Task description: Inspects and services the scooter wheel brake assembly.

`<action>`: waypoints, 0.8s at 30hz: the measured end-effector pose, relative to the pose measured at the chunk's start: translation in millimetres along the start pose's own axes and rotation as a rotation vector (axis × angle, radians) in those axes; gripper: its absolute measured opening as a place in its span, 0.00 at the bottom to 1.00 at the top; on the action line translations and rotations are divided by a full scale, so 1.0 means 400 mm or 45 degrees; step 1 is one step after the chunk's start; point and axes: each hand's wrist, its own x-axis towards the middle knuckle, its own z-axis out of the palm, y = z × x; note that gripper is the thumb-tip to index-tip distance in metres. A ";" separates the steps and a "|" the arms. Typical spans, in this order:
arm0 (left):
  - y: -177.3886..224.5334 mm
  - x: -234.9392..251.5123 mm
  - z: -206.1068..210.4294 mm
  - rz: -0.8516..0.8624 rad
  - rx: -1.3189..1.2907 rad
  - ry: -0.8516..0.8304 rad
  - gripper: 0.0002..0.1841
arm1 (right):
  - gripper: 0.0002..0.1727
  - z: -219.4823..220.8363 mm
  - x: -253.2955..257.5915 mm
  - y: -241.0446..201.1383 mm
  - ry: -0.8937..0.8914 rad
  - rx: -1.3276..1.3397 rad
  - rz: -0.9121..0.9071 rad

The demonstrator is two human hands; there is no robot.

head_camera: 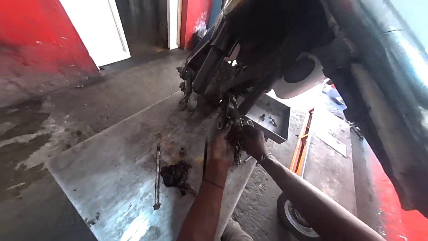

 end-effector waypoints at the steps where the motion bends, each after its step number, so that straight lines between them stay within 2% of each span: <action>1: -0.001 -0.002 0.007 -0.012 -0.021 0.038 0.09 | 0.13 -0.001 0.003 -0.003 -0.016 -0.018 0.029; 4: -0.007 -0.005 0.020 -0.033 -0.040 0.110 0.05 | 0.14 -0.002 0.004 -0.010 -0.030 -0.056 0.035; 8: -0.012 -0.017 0.022 -0.008 -0.022 0.071 0.07 | 0.14 -0.012 -0.003 -0.018 -0.048 0.010 0.037; 10: 0.000 -0.048 0.037 0.028 0.100 0.103 0.09 | 0.16 -0.013 -0.006 -0.014 -0.056 0.044 0.047; 13: 0.028 -0.097 0.090 0.053 0.424 0.296 0.09 | 0.18 -0.012 -0.007 -0.004 -0.036 0.049 -0.009; 15: 0.029 -0.110 0.097 0.073 0.518 0.340 0.11 | 0.18 -0.019 -0.006 0.000 -0.037 0.045 -0.040; 18: 0.033 -0.111 0.131 0.077 0.463 0.368 0.10 | 0.19 -0.022 -0.007 0.002 -0.084 0.082 0.001; 20: 0.034 -0.112 0.151 0.062 0.414 0.365 0.09 | 0.18 -0.012 -0.009 -0.002 -0.148 0.228 0.042; 24: 0.002 -0.070 0.106 0.167 0.445 0.385 0.09 | 0.22 0.000 -0.012 -0.019 -0.323 0.277 0.101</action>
